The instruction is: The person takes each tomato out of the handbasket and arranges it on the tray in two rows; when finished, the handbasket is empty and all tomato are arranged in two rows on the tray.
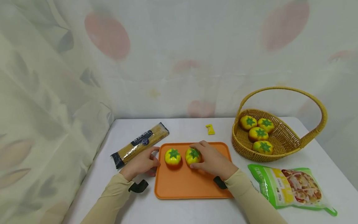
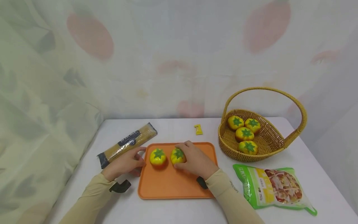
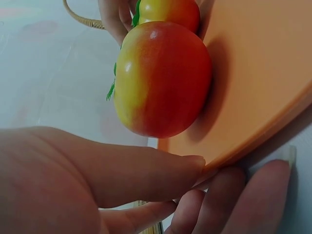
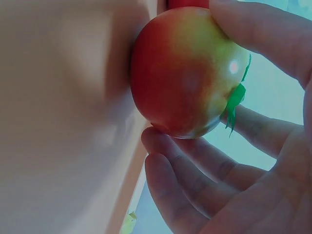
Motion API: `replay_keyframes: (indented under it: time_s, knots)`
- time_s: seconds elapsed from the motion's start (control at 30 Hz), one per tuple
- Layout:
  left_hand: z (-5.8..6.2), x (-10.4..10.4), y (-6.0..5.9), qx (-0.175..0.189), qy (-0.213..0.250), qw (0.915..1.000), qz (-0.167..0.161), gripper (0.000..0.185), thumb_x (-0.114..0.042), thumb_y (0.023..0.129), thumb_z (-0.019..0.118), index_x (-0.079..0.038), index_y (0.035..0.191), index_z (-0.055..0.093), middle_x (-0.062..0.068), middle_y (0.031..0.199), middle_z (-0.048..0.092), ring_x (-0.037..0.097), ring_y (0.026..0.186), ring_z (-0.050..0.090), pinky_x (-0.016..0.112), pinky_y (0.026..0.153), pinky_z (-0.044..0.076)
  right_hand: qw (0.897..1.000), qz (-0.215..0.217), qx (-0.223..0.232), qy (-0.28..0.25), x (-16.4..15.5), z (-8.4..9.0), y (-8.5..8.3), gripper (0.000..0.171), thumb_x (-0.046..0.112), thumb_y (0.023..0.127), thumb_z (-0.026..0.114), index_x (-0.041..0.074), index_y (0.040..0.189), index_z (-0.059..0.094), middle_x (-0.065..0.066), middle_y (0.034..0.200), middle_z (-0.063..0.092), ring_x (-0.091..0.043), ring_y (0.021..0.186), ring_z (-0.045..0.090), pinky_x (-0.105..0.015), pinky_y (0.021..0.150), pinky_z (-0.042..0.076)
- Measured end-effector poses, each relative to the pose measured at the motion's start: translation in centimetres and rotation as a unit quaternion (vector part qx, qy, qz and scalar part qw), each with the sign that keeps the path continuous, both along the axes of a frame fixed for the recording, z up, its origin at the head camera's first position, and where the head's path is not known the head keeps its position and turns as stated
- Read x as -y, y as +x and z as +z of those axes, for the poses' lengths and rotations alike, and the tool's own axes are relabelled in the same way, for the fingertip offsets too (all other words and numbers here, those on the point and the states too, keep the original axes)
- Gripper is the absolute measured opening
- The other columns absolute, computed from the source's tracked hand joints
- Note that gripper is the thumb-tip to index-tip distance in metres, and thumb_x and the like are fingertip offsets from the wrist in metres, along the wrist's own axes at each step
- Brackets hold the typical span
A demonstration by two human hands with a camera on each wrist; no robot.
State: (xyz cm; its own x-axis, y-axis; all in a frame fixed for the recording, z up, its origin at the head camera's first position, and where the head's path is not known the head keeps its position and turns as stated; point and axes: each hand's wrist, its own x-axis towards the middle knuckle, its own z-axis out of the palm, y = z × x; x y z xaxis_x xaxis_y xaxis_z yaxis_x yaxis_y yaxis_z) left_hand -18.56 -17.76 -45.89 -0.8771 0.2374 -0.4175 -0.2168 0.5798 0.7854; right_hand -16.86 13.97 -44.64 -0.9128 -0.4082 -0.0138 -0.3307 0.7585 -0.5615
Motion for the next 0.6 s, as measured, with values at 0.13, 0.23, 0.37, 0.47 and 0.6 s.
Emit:
replay_keyframes:
  time_s: [0.13,0.23,0.37,0.47,0.6]
  knots:
    - [0.1,0.0,0.0,-0.001,-0.002,1.0000,-0.001,0.070,-0.011,0.098,0.072,-0.015,0.162,0.045,0.014,0.110,0.067,0.023,0.082,0.073,0.037,0.067,0.067,1.000,0.001,0.001,0.002,0.0,0.3,0.1,0.073,0.038,0.090,0.090,0.018,0.152,0.058,-0.004,0.142,0.059,-0.019,0.117,0.064,-0.045,0.106,0.058]
    - [0.2,-0.1,0.0,0.000,-0.003,1.0000,-0.001,0.070,-0.011,0.098,0.073,-0.015,0.162,0.045,0.014,0.111,0.067,0.023,0.082,0.073,0.037,0.068,0.067,1.000,0.002,0.004,0.003,0.0,0.4,0.2,0.075,0.038,0.090,0.090,0.019,0.154,0.057,-0.004,0.143,0.059,-0.020,0.119,0.064,-0.045,0.107,0.058]
    - [0.3,-0.1,-0.1,0.003,-0.003,1.0000,0.000,0.070,-0.011,0.098,0.073,-0.015,0.163,0.045,0.014,0.112,0.067,0.023,0.083,0.073,0.038,0.068,0.067,1.000,0.006,0.001,0.000,-0.1,0.5,0.3,0.077,0.037,0.088,0.091,0.019,0.155,0.056,-0.004,0.145,0.058,-0.020,0.121,0.064,-0.046,0.108,0.058]
    - [0.3,-0.1,-0.1,0.001,-0.003,1.0000,-0.002,0.071,-0.012,0.098,0.073,-0.015,0.163,0.045,0.015,0.112,0.067,0.023,0.083,0.073,0.038,0.068,0.067,1.000,0.011,-0.007,-0.002,-0.1,0.7,0.3,0.080,0.036,0.087,0.092,0.017,0.155,0.055,-0.005,0.146,0.059,-0.023,0.124,0.065,-0.048,0.110,0.057]
    - [0.0,0.1,-0.1,-0.001,-0.001,1.0000,0.000,0.071,-0.011,0.097,0.074,-0.014,0.162,0.045,0.015,0.110,0.067,0.023,0.080,0.073,0.038,0.068,0.067,1.000,0.016,-0.012,0.009,-0.1,1.2,0.4,0.080,0.040,0.088,0.091,0.018,0.157,0.055,-0.006,0.147,0.059,-0.026,0.129,0.065,-0.051,0.112,0.057]
